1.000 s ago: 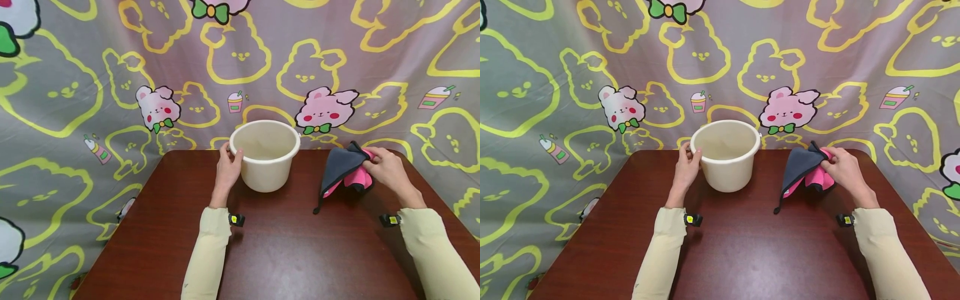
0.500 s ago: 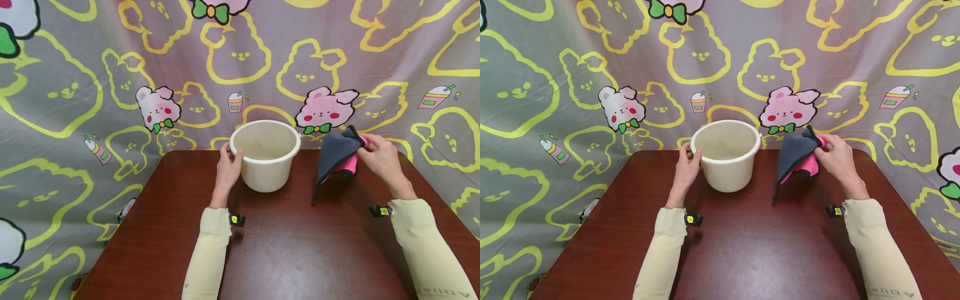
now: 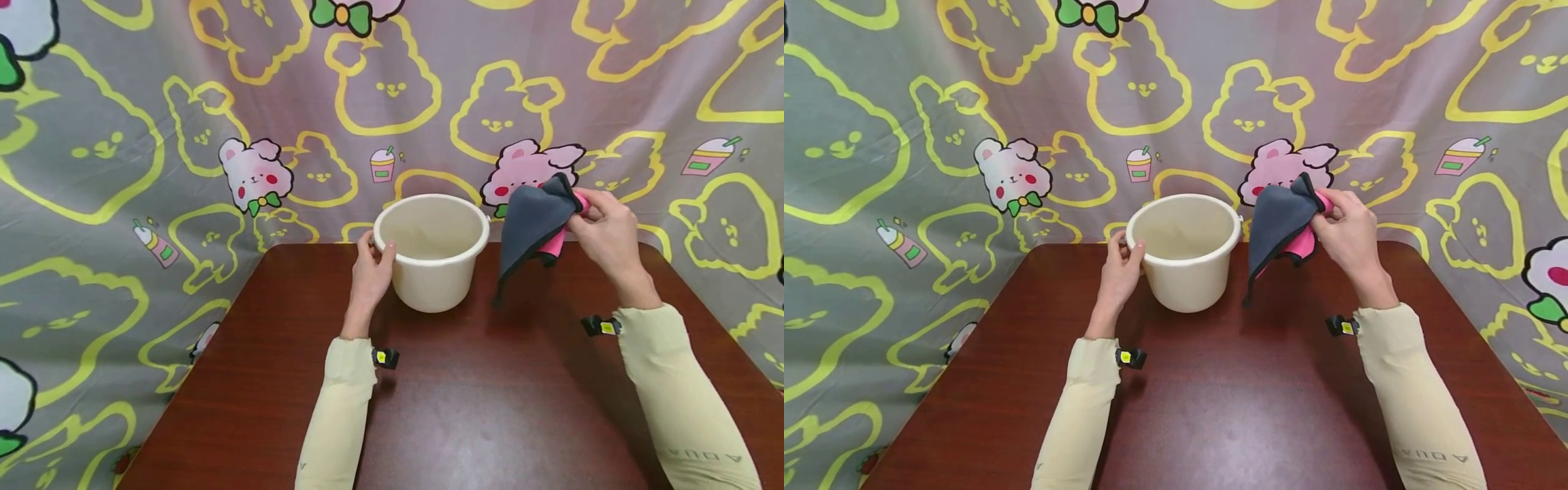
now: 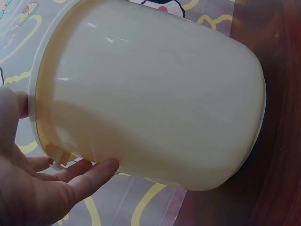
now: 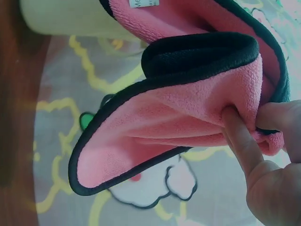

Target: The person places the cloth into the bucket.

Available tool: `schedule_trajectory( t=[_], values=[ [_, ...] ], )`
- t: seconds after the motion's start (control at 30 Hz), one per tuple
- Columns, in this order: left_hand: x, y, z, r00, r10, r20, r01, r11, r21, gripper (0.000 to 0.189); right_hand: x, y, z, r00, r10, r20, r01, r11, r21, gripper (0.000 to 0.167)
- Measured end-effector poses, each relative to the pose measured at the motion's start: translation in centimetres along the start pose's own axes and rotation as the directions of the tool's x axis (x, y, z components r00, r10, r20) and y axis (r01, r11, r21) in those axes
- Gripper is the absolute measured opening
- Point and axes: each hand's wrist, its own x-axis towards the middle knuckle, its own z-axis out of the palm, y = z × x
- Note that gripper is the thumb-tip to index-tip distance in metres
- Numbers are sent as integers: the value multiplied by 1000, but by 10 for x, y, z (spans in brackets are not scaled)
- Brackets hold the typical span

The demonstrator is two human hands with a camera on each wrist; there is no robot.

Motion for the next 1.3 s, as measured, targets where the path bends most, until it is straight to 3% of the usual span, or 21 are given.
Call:
schedule_trajectory(
  t=[0.23,0.47,0.73,0.93,1.13,1.3],
  values=[
    [0,0,0,1000,-3,12,3,1000,0,58,8,-26,7,997,-8,-74,13,998,61,36],
    [1,-1,-1,1000,-7,12,7,1000,-3,59,13,-56,19,998,-34,-59,44,981,188,40],
    [2,-2,-1,1000,-12,17,12,1000,-15,61,16,-87,43,988,-137,-69,152,931,332,42],
    [2,-1,-1,1000,-5,13,5,1000,-22,59,14,-104,58,986,-164,-40,166,899,404,42],
    [2,-3,-1,1000,-3,13,3,1000,-22,59,8,-112,77,985,-174,-21,166,892,421,41],
    [1,-4,0,1000,-12,19,13,1000,-18,60,3,-107,89,983,-177,42,152,924,351,41]
  ],
)
